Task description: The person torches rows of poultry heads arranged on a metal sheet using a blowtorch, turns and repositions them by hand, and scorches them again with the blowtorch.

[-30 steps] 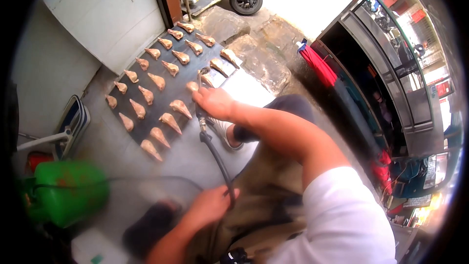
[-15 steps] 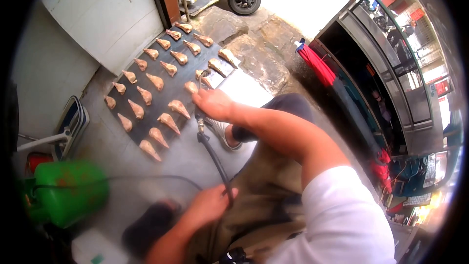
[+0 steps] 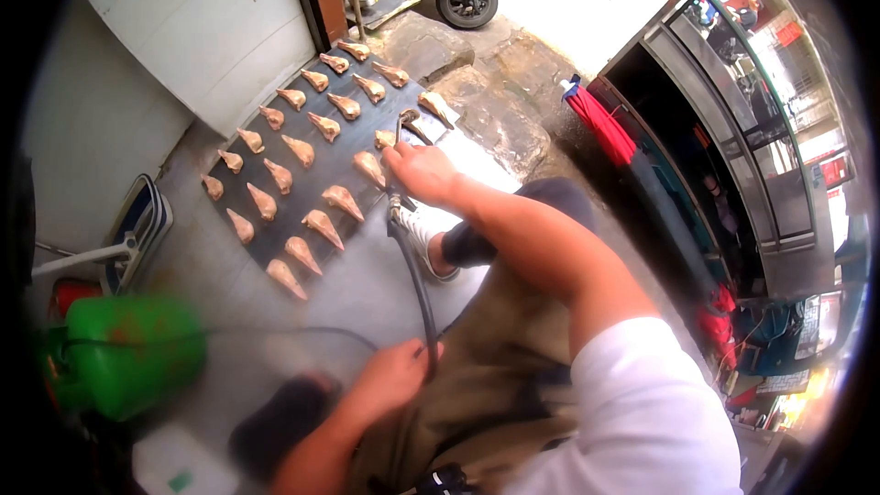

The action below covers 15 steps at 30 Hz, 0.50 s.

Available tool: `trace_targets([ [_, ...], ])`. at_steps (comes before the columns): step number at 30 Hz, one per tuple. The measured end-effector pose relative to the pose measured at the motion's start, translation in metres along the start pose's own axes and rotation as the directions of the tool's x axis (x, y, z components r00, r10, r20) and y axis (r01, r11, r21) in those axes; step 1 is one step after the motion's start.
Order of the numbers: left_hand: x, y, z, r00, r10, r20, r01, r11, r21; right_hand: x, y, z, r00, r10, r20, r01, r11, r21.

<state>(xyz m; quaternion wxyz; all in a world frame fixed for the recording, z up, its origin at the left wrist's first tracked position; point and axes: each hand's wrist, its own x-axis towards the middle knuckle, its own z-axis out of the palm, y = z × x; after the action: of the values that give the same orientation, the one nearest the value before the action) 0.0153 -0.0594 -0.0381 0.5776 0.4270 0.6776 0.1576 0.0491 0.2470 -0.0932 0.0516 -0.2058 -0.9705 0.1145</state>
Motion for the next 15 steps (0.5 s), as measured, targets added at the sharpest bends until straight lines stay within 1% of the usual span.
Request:
trace_targets([
  [3,0.000,0.005,-0.003,1.000,0.017,-0.007,-0.017,1.000,0.009,0.001,0.004,0.003,1.000,0.008,-0.004,-0.008,1.000,0.003],
  [5,0.000,0.009,-0.005,1.000,0.027,0.006,-0.028,0.999,0.019,0.002,0.008,0.005,1.000,-0.015,-0.014,0.015,1.000,0.004],
  [9,0.003,0.005,-0.003,1.000,0.020,0.003,-0.020,1.000,0.017,0.004,0.010,0.008,0.998,-0.029,-0.054,0.029,1.000,-0.001],
  [15,0.007,0.000,-0.001,1.000,0.016,0.005,-0.016,1.000,0.007,0.009,0.014,0.009,0.998,-0.041,-0.038,0.040,0.999,-0.038],
])
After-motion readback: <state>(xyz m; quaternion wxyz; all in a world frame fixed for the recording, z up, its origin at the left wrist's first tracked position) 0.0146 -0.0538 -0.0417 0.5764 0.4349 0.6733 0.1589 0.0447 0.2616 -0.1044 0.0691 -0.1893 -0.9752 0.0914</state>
